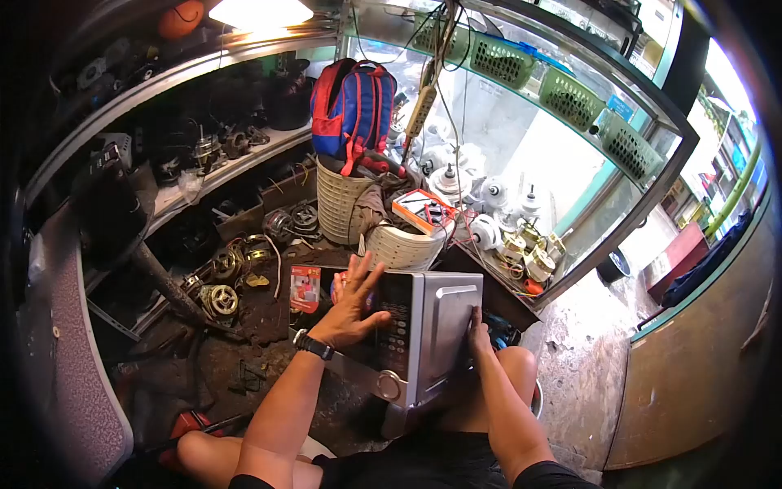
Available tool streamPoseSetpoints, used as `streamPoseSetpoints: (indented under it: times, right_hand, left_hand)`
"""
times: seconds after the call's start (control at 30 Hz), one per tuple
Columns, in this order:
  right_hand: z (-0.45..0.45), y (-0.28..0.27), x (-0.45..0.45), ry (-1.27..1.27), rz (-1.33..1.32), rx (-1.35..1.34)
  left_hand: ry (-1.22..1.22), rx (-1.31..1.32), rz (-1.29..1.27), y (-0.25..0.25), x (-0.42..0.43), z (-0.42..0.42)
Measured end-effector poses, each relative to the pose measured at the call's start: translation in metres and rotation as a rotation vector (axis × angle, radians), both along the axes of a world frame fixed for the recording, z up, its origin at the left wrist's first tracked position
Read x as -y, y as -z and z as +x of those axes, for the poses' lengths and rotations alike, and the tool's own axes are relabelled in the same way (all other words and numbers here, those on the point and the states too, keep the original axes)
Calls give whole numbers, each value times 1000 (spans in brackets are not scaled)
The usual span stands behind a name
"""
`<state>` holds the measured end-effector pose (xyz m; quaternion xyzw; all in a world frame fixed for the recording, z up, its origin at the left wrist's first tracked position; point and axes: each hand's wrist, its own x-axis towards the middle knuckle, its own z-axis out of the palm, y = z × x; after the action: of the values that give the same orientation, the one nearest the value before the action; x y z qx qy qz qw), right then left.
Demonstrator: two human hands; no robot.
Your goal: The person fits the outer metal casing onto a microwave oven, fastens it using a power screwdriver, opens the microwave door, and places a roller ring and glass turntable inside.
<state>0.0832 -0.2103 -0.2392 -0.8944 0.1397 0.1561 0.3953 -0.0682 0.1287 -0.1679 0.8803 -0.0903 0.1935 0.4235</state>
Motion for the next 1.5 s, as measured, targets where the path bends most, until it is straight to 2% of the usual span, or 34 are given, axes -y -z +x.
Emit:
streamPoseSetpoints:
  times: [0.03,0.07,0.1,0.17,0.2,0.23,0.3,0.33,0.37,0.43,0.5,0.57,0.6,0.63,0.7,0.73,0.77,0.8,0.83,0.9,0.97,1.03,1.1,1.2,1.23,1.27,1.33,1.37,1.43,1.5]
  right_hand:
    - [-5,7,6,8,-1,-3]
    - [-13,15,9,-31,36,156]
    - [-16,22,7,-42,88,197]
    - [-17,30,6,-9,138,202]
    - [-15,31,7,36,136,168]
    - [-15,29,8,92,72,174]
    - [-13,19,4,-5,98,204]
    - [-29,-11,-12,-74,103,227]
    - [-16,6,-4,-92,94,246]
    - [-23,-9,-13,-122,52,206]
    - [-21,-4,-19,-143,90,255]
    - [-26,-8,-27,-74,194,224]
    - [-24,-14,-34,-72,315,182]
    - [-24,-9,-40,-68,325,185]
    - [-22,14,-53,12,613,70]
    - [-19,22,-58,6,568,28]
    - [-18,33,-67,11,559,8]
    - [-16,44,-76,16,550,-13]
    - [-25,34,-93,36,543,-77]
    - [-1,73,-103,-47,427,-150]
    - [-4,60,-119,-57,396,-106]
    - [47,135,-113,-13,263,-141]
    - [34,97,-122,-12,174,-145]
    - [5,45,-137,74,277,-189]
    - [14,54,-136,92,269,-194]
    - [21,65,-137,25,223,-183]
    - [23,74,-133,-18,174,-151]
    - [25,70,-141,-1,174,-123]
    - [27,66,-145,-19,141,-97]
    - [29,63,-145,-39,84,-78]
  left_hand:
    - [9,49,-14,5,-5,-2]
    - [15,68,-75,13,-13,-2]
    - [4,87,-131,26,-24,-1]
    - [-260,213,-153,69,-49,4]
    - [-398,129,-311,97,-60,8]
    - [-515,97,-301,122,-77,9]
    - [-702,60,-456,152,-107,-5]
    - [-763,50,-501,211,-134,-1]
    - [-821,34,-550,260,-153,1]
    - [-437,-53,-1010,257,-157,-18]
    - [-611,-134,-838,302,-178,-9]
    - [-630,-136,-908,280,-172,-10]
    - [-669,-102,-897,251,-167,-16]
    - [-706,-77,-889,223,-159,-25]
    - [-822,-129,-630,195,-185,-37]
    - [-865,-59,-580,179,-198,-42]
    - [-843,-105,-662,155,-205,-50]
    - [-878,-107,-623,136,-213,-56]
    - [-910,-107,-579,121,-217,-63]
    - [-884,-24,-648,93,-210,-77]
    - [-908,-13,-660,110,-214,-82]
    - [-1010,-106,-617,117,-209,-87]
    - [-1017,-208,-554,131,-213,-85]
    - [-1131,-163,-459,126,-208,-69]
    - [-1208,-165,-325,136,-211,-59]
    - [-1199,-99,-296,147,-212,-50]
    - [-1197,10,-18,129,-192,-34]
    - [-1194,66,233,110,-176,-23]
    - [-587,246,10,40,-120,-8]
    - [-321,173,278,-22,-70,-8]
